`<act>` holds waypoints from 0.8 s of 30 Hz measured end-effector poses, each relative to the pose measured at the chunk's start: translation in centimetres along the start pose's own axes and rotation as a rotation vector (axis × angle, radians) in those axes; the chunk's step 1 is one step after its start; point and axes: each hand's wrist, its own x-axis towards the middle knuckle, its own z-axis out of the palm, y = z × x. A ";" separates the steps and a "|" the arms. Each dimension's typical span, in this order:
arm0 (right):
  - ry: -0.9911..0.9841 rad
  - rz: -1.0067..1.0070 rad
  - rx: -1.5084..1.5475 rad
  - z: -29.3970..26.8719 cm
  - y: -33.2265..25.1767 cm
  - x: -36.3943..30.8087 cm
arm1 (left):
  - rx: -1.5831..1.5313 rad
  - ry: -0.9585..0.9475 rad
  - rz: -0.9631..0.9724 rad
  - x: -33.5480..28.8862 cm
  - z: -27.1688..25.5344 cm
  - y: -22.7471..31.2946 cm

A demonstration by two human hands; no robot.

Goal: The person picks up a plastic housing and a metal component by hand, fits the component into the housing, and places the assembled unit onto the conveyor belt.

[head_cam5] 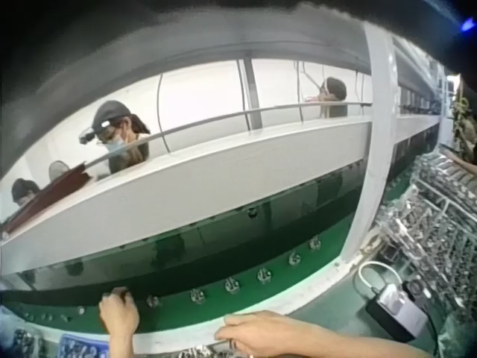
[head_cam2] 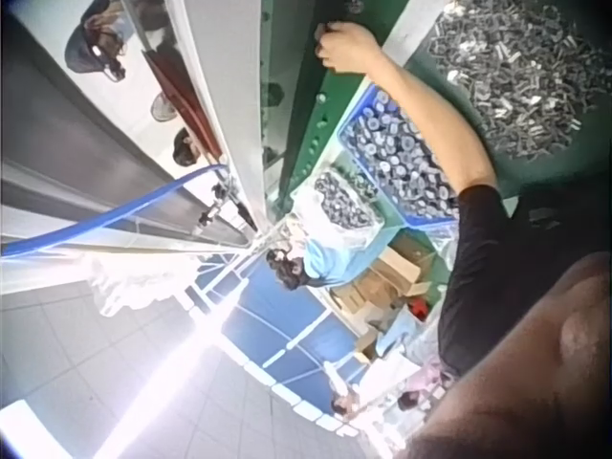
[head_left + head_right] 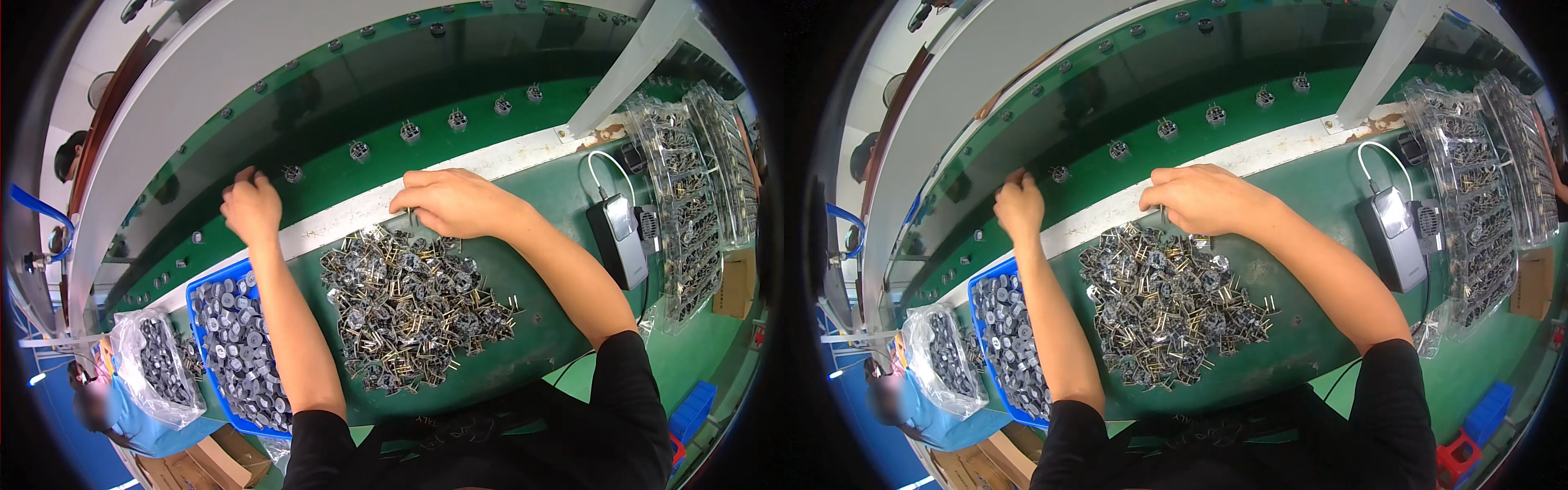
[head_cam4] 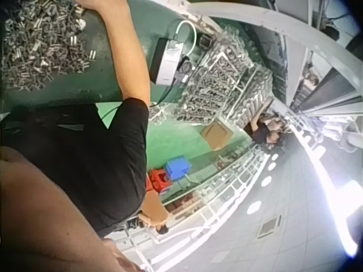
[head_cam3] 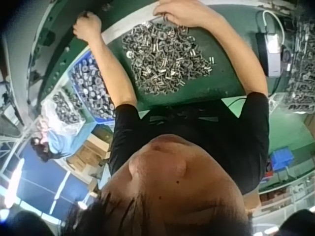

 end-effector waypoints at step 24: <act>0.551 0.009 0.393 -1.2 -1.5 1.3 | -0.763 -0.534 0.509 -5.7 -3.1 7.3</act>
